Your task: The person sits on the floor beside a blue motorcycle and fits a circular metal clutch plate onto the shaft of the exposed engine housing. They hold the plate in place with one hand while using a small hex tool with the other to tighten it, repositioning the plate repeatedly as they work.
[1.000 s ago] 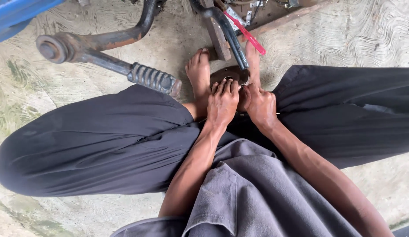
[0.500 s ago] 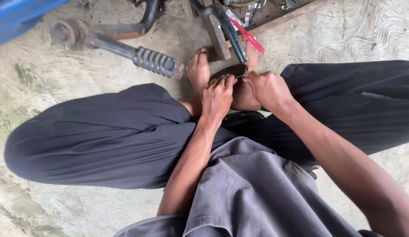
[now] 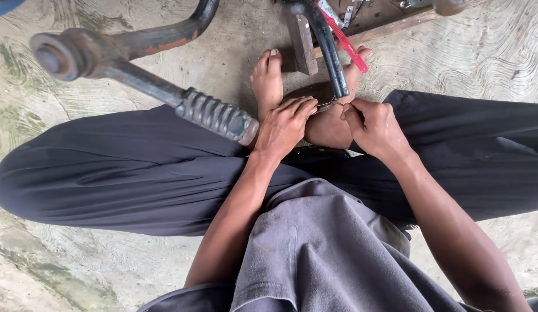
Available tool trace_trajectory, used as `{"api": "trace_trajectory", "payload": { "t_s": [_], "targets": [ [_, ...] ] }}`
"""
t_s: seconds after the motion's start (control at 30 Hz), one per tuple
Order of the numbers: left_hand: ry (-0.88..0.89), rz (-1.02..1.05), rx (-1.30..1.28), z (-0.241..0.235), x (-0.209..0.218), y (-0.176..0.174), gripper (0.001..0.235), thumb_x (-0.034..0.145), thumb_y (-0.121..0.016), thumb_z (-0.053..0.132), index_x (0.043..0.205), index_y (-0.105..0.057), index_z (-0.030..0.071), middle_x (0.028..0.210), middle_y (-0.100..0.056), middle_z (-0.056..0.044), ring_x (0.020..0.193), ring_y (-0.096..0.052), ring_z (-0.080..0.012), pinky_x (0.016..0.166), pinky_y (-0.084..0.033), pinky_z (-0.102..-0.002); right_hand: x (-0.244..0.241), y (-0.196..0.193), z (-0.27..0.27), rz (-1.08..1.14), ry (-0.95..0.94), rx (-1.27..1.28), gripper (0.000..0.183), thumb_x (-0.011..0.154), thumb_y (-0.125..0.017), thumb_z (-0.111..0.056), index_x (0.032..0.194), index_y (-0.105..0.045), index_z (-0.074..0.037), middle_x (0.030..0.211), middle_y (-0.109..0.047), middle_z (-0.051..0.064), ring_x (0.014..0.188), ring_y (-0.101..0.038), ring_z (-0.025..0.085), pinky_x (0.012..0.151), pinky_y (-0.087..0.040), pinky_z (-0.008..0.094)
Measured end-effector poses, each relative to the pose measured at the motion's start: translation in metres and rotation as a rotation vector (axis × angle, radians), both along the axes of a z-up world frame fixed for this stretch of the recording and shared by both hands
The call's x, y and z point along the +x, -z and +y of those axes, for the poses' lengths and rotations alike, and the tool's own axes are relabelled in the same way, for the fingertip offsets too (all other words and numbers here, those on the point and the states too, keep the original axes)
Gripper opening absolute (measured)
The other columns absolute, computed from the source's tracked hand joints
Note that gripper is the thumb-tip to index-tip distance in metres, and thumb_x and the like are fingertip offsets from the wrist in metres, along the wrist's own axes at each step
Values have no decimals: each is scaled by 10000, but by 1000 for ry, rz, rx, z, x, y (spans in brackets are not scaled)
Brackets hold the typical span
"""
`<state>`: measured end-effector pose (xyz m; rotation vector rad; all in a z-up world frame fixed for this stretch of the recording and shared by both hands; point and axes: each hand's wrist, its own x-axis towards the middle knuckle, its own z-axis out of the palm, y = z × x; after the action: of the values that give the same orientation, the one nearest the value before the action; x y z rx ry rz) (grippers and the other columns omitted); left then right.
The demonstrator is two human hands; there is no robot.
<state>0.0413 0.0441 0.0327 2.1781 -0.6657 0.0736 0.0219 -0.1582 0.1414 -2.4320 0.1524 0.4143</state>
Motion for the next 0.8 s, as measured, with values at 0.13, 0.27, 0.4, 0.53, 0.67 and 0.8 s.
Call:
{"api": "trace_trajectory", "payload": {
  "t_s": [0.13,0.27,0.4,0.53,0.67,0.8],
  "targets": [
    [37,6,-65,4,-2,2,147,1061,-559,157,1171,-652,132,1126,-728,-56,1081,-709,-261,838,-629,-389,3,-8,2,1,-21,14,258,1046,-657,-120,794,-662,-68,505,-537,125,573,-657,330,484,-440,360],
    [61,-25,-96,0,6,4,152,1060,-575,137,1179,-670,138,1141,-733,-38,1060,-718,-245,901,-621,-364,10,-19,5,-9,-44,58,282,1057,-615,-65,779,-640,-21,506,-541,148,534,-632,374,465,-422,352],
    [104,-92,-169,-2,15,-3,148,1036,-575,49,1139,-681,49,1143,-737,-107,1033,-721,-301,927,-621,-386,12,-17,1,-14,-63,57,274,1046,-618,-54,775,-640,-25,500,-540,129,498,-616,338,448,-414,333],
    [123,-112,-214,1,18,8,158,1022,-579,-5,1131,-692,5,1162,-737,-140,1008,-731,-331,939,-621,-412,14,-8,0,-26,-96,56,243,1016,-616,-22,773,-633,-29,503,-539,138,499,-610,348,449,-418,343],
    [142,-125,-138,-6,34,40,173,1052,-584,117,1171,-697,64,1219,-729,-70,1114,-702,-270,1050,-568,-385,19,-15,10,-10,-122,63,254,985,-623,1,736,-573,6,516,-528,174,515,-600,407,451,-406,364],
    [-423,312,-257,-8,69,29,647,689,-806,416,1087,-534,-17,977,-621,-101,841,-618,-256,778,-518,-380,21,-12,16,80,-87,19,57,866,-648,49,887,-700,51,719,-703,158,494,-609,273,533,-496,377]
  ]
}}
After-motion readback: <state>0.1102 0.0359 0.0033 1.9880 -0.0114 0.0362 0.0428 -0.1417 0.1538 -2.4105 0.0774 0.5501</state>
